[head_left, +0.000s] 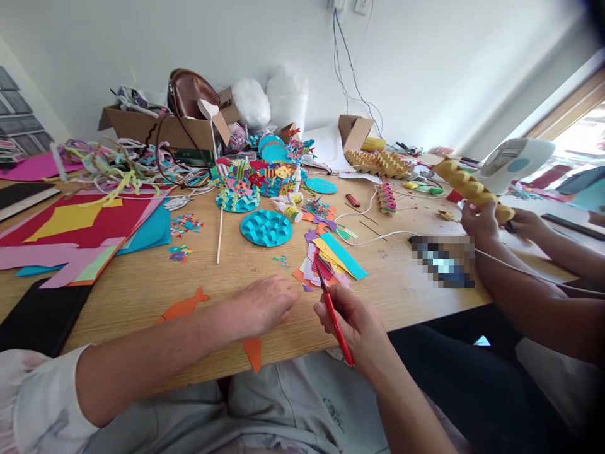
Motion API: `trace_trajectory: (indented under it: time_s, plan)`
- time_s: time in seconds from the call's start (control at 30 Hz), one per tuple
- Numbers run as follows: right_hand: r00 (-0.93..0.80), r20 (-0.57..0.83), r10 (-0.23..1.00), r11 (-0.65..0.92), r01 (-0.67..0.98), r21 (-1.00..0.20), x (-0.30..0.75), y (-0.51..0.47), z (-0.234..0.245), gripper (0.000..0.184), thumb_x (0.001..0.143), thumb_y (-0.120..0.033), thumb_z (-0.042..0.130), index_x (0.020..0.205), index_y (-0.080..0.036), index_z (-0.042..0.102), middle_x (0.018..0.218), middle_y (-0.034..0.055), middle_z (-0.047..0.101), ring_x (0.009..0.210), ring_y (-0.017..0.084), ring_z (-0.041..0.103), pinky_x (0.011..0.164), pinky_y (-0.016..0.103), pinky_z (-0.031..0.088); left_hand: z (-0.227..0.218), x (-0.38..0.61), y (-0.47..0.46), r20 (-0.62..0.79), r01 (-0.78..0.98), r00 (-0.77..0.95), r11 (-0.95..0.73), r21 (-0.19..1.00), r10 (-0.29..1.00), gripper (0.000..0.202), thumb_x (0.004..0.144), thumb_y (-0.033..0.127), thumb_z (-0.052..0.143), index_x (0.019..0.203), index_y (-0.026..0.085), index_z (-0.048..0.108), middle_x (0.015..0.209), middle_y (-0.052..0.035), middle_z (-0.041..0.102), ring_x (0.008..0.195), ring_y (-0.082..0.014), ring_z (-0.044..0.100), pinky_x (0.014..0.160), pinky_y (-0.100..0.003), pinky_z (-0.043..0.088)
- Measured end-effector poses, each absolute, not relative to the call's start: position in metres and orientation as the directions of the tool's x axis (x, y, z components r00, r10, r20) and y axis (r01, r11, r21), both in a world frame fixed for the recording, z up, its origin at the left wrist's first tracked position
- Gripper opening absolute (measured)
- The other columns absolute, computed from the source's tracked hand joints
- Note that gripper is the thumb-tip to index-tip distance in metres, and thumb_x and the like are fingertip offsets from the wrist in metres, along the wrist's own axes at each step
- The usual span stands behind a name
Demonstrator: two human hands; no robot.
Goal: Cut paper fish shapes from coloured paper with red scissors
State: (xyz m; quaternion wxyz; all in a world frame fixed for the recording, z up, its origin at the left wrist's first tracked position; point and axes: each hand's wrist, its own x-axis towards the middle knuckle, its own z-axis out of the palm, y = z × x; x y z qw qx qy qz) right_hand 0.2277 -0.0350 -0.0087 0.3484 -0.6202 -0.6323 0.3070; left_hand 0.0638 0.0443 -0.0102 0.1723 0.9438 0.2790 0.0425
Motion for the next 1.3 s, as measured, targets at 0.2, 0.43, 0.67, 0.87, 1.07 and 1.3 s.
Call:
trace_trajectory:
  time_s: [0.2,0.43,0.67,0.87,1.07,1.3]
  plan:
    - [0.088,0.050,0.995,0.019,0.325,-0.946,0.221,-0.032,-0.010,0.028,0.073,-0.041,0.065,0.069,-0.020,0.047,0.060,-0.0036,0.046,0.056,0.013,0.044,0.051,0.025,0.035,0.020,0.058,0.043,0.049,0.549,0.755,-0.671,0.498,0.654,0.015,0.078,0.013,0.043,0.068,0.020,0.051,0.061,0.0035,0.053,0.056,-0.0134,0.053,0.050,-0.024,0.038]
    - [0.098,0.080,0.992,0.092,-0.116,-0.989,0.193,-0.022,-0.015,0.028,0.063,-0.032,0.076,0.078,-0.021,0.055,0.076,0.0003,0.063,0.074,0.017,0.060,0.068,0.029,0.048,0.025,0.049,0.026,0.098,0.288,0.531,-0.288,0.913,0.842,0.004,0.072,0.018,0.054,0.072,0.022,0.052,0.064,0.0054,0.052,0.059,-0.0113,0.050,0.050,-0.020,0.040]
    - [0.091,0.072,0.993,0.085,-0.146,-0.986,0.183,-0.015,-0.001,0.026,0.062,-0.030,0.076,0.072,-0.021,0.054,0.071,-0.0016,0.061,0.064,0.014,0.057,0.059,0.026,0.046,0.012,0.040,0.017,0.091,0.231,0.388,-0.192,0.954,0.917,0.004,0.074,0.019,0.053,0.072,0.022,0.053,0.063,0.0051,0.053,0.057,-0.0112,0.051,0.048,-0.020,0.040]
    - [0.109,0.075,0.991,0.089,-0.129,-0.988,0.173,-0.005,-0.006,0.028,0.059,-0.028,0.076,0.069,-0.020,0.051,0.064,-0.0043,0.054,0.056,0.011,0.049,0.050,0.022,0.039,0.007,0.039,0.015,0.091,0.131,0.270,-0.130,0.983,0.958,0.005,0.069,0.018,0.056,0.073,0.021,0.055,0.064,0.0048,0.057,0.055,-0.0107,0.054,0.045,-0.018,0.040]
    - [0.096,0.080,0.992,0.089,-0.093,-0.992,0.169,-0.001,-0.001,0.028,0.062,-0.030,0.073,0.071,-0.020,0.049,0.064,-0.0045,0.050,0.054,0.010,0.044,0.045,0.021,0.034,0.007,0.034,0.013,0.025,0.055,0.219,-0.038,0.998,0.975,0.018,0.069,0.025,0.059,0.086,0.020,0.059,0.070,0.0015,0.060,0.062,-0.0137,0.058,0.051,-0.022,0.045]
    - [0.039,0.094,0.995,0.094,0.001,-0.996,0.163,-0.001,0.005,0.026,0.067,-0.035,0.068,0.071,-0.020,0.046,0.061,-0.0051,0.046,0.055,0.011,0.042,0.050,0.023,0.035,0.009,0.027,0.014,0.082,0.103,0.326,-0.122,0.987,0.942,0.014,0.075,0.027,0.055,0.065,0.018,0.058,0.056,0.0042,0.051,0.053,-0.0107,0.048,0.051,-0.021,0.040]
